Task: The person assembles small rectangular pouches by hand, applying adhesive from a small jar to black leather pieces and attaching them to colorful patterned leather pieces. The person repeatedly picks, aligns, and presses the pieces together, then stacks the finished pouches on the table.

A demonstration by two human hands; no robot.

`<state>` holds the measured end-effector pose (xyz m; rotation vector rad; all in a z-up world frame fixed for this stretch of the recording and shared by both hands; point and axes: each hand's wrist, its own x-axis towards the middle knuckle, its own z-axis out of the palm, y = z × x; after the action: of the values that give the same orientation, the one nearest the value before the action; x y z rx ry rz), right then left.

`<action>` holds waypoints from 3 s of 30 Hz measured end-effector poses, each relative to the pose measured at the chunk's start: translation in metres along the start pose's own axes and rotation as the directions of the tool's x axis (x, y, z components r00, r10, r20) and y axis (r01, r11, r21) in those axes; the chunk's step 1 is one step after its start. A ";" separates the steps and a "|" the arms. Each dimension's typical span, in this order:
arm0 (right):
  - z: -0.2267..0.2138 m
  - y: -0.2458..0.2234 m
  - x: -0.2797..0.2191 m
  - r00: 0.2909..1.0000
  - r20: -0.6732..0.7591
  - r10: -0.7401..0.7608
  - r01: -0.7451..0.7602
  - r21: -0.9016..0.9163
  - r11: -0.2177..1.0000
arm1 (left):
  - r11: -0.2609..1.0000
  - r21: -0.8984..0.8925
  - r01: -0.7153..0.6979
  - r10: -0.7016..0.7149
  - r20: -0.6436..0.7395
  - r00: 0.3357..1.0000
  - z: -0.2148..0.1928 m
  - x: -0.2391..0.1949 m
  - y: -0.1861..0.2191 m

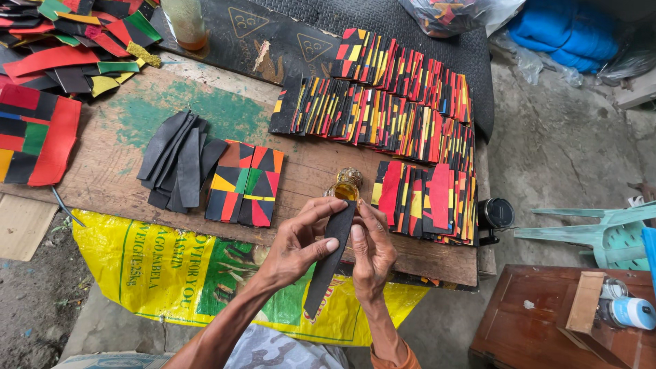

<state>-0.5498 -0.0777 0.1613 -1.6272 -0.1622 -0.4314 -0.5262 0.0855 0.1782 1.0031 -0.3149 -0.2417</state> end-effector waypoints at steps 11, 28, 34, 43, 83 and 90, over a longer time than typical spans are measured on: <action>-0.003 0.003 0.000 0.994 0.082 0.077 -0.083 0.084 0.993 | 1.000 0.011 -0.011 0.011 0.002 1.000 -0.002 0.003 -0.006; 0.007 -0.016 -0.010 0.971 0.107 -0.212 0.231 -0.215 0.949 | 0.985 0.080 -0.153 0.162 -0.119 0.980 -0.010 0.013 -0.008; 0.004 -0.013 -0.014 0.987 0.031 -0.161 0.161 -0.004 0.987 | 0.985 0.160 -0.061 0.100 -0.245 0.964 -0.016 0.014 -0.020; 0.003 -0.012 -0.006 0.981 0.184 0.060 -0.054 -0.039 0.998 | 0.988 0.130 -0.083 0.091 -0.054 0.994 -0.010 0.004 -0.001; -0.001 -0.025 0.011 0.943 0.202 -0.265 0.327 -0.414 0.850 | 0.983 0.183 -0.001 0.010 -0.046 0.999 -0.011 0.028 0.007; -0.008 -0.020 0.003 0.930 0.156 -0.334 0.367 -0.472 0.802 | 0.943 0.330 -0.043 0.099 -0.152 0.983 -0.016 0.034 0.000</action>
<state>-0.5558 -0.0843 0.1816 -2.1301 -0.4381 -0.7522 -0.4890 0.0865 0.1758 1.3282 -0.2415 -0.0375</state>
